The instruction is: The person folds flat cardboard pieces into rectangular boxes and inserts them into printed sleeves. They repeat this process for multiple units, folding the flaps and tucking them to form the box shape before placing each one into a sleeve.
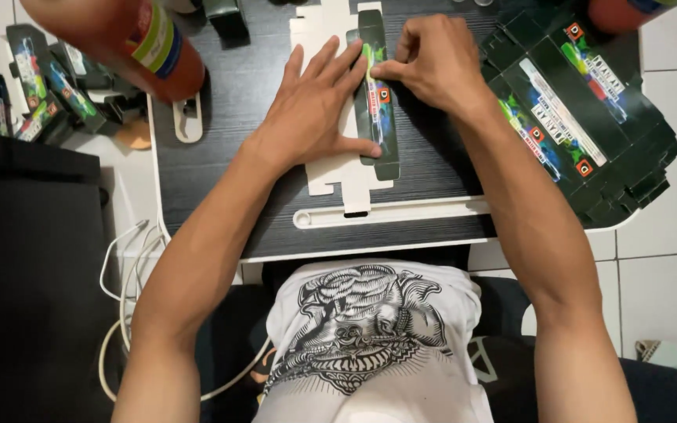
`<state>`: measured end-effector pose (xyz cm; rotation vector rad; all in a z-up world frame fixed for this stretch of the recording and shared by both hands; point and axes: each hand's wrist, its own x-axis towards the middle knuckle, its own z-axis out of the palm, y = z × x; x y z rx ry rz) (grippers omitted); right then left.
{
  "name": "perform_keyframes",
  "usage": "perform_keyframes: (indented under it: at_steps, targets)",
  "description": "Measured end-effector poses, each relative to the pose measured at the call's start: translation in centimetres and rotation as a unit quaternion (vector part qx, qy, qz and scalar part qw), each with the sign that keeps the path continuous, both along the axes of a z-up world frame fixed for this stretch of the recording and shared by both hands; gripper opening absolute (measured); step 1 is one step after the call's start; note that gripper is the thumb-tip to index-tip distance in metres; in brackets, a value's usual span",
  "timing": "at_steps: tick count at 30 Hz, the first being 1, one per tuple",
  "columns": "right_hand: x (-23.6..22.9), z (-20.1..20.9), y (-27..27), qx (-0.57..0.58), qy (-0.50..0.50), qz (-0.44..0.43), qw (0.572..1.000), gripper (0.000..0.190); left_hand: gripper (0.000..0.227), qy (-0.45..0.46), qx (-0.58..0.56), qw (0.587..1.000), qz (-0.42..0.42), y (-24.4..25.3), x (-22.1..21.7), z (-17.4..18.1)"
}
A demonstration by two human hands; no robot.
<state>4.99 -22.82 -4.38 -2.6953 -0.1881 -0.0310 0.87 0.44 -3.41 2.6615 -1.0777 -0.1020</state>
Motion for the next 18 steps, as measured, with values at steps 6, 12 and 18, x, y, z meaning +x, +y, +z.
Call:
perform_keyframes:
  at_steps: [6, 12, 18]
  targets:
    - [-2.6, 1.4, -0.2, -0.036, 0.033, 0.020, 0.999, 0.058, 0.126, -0.008, -0.014, 1.000, -0.003, 0.1, 0.2, 0.0]
    - [-5.9, 2.4, 0.2, -0.068, 0.083, 0.023, 0.994, 0.055, 0.128, 0.016, 0.002, 1.000, 0.008, -0.1, 0.0, 0.5]
    - [-8.4, 2.1, 0.0, -0.095, 0.076, 0.014, 0.993, 0.056, 0.129, 0.040, -0.008, 0.999, 0.017, -0.1, -0.1, 0.6]
